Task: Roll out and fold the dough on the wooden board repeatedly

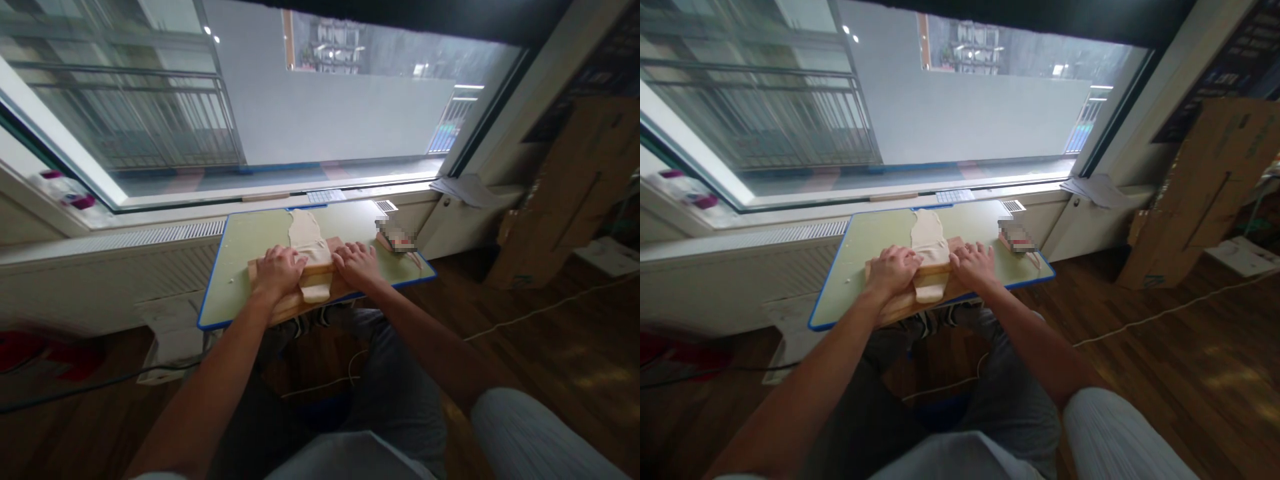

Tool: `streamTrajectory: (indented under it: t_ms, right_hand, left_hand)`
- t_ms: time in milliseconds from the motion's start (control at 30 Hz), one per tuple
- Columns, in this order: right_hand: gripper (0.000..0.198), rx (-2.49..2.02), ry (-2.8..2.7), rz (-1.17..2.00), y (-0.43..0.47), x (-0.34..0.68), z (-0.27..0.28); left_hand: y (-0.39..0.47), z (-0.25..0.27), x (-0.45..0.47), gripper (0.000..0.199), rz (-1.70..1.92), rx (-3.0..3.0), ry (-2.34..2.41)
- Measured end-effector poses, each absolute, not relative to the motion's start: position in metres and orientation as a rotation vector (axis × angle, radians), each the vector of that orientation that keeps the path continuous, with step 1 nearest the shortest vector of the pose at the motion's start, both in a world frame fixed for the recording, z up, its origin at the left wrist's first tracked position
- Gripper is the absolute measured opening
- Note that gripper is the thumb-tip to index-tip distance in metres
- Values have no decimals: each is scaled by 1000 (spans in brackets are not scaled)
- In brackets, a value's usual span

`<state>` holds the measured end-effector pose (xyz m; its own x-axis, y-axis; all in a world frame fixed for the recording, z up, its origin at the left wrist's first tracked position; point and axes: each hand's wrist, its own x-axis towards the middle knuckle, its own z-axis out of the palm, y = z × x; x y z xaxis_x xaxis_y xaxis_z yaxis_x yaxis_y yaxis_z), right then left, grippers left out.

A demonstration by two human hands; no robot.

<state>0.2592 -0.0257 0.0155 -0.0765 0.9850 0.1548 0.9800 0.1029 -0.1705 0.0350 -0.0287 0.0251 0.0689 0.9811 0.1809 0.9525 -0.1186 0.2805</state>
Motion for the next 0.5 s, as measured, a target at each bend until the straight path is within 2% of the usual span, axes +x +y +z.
streamTrajectory:
  t_ms: [100,300,500]
  right_hand:
    - [61,-2006,-2153,63,-14,257,12]
    - [68,-2025,-2144,114,12,257,14]
    - [79,-2063,-2111,298,51,254,22]
  left_hand:
    - [-13,21,44,51,440,2208,2173]
    - [23,17,43,59,276,2216,2085]
    - [59,19,39,55,243,2247,2098]
